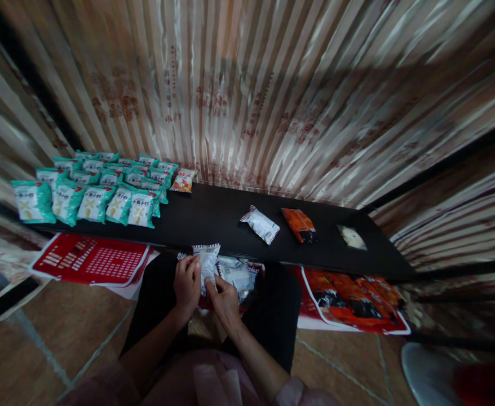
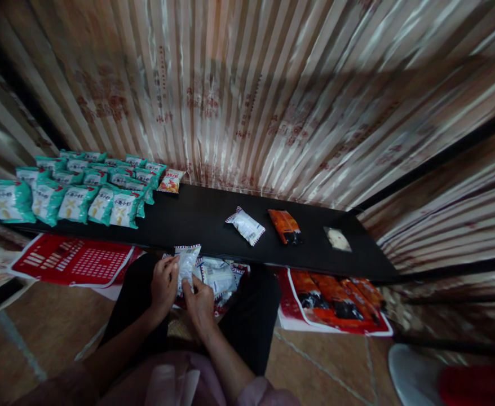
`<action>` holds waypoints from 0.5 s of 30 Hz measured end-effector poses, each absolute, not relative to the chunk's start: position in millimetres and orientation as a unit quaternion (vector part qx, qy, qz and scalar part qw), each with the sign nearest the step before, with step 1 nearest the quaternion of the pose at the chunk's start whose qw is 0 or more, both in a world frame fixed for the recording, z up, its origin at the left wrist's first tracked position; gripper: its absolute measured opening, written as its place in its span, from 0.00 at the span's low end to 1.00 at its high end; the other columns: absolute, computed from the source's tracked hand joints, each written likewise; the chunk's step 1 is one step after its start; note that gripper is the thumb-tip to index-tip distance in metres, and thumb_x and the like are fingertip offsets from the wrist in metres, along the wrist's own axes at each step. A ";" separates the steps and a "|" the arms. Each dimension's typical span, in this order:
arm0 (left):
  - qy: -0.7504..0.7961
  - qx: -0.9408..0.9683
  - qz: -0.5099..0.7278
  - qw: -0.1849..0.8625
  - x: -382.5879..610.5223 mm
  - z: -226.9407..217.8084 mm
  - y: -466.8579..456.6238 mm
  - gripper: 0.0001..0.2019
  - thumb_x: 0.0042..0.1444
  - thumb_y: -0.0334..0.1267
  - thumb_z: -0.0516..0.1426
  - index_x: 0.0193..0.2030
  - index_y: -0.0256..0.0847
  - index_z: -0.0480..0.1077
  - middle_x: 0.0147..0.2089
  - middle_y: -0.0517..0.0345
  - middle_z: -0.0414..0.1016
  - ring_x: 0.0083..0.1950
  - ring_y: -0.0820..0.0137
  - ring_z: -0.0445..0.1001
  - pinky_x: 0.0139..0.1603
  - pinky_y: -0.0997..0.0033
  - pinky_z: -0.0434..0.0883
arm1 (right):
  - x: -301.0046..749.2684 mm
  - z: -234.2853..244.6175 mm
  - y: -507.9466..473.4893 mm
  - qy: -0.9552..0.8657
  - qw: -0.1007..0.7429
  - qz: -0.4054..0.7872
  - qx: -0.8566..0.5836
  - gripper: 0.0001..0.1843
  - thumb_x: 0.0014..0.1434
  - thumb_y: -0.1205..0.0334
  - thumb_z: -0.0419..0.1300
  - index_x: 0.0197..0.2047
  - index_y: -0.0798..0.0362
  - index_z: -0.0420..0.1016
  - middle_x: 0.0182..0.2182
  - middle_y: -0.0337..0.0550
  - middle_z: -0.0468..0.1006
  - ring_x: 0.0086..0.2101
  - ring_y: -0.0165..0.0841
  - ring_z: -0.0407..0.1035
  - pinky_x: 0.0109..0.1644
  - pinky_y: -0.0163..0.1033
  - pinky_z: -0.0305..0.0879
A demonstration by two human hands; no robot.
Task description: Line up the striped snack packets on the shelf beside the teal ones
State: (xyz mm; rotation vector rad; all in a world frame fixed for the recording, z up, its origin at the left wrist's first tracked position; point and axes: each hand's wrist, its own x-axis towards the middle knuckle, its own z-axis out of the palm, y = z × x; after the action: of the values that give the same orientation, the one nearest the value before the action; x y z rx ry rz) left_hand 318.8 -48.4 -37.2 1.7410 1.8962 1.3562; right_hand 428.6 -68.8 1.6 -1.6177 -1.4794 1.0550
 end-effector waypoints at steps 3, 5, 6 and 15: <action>0.650 0.589 0.462 0.130 320.4 -35.8 -52.1 0.18 0.61 0.40 0.45 0.50 0.40 0.70 0.45 0.49 0.69 0.48 0.64 0.67 0.49 0.58 0.67 | 427.5 6.1 -70.8 -0.581 0.343 0.392 -0.626 0.18 0.57 0.53 0.52 0.43 0.51 0.78 0.32 0.39 0.81 0.29 0.33 0.71 0.34 0.34 0.63; 0.648 0.586 0.465 0.142 321.4 -35.5 -54.6 0.18 0.61 0.40 0.45 0.52 0.41 0.69 0.46 0.50 0.68 0.48 0.64 0.67 0.50 0.58 0.67 | 427.2 9.2 -72.5 -0.591 0.341 0.386 -0.621 0.18 0.57 0.54 0.52 0.45 0.50 0.77 0.36 0.41 0.81 0.32 0.35 0.73 0.36 0.35 0.64; 0.646 0.585 0.466 0.148 321.9 -35.5 -55.7 0.18 0.61 0.41 0.45 0.52 0.42 0.69 0.47 0.50 0.68 0.49 0.64 0.66 0.51 0.57 0.67 | 427.2 10.6 -73.4 -0.597 0.337 0.383 -0.619 0.18 0.57 0.54 0.52 0.46 0.50 0.77 0.37 0.42 0.81 0.33 0.36 0.73 0.36 0.35 0.65; 0.634 0.566 0.492 0.190 324.1 -31.4 -59.6 0.18 0.60 0.44 0.48 0.52 0.38 0.67 0.49 0.48 0.67 0.52 0.63 0.65 0.55 0.55 0.64 | 426.8 18.2 -75.3 -0.639 0.320 0.298 -0.633 0.15 0.56 0.57 0.55 0.41 0.52 0.79 0.34 0.45 0.80 0.33 0.36 0.74 0.38 0.35 0.64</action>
State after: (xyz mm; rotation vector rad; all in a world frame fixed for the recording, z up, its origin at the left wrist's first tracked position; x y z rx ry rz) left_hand 324.1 -59.6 -31.4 1.5920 1.7808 1.3822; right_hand 426.8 -75.3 18.2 -1.6628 -1.6786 0.7835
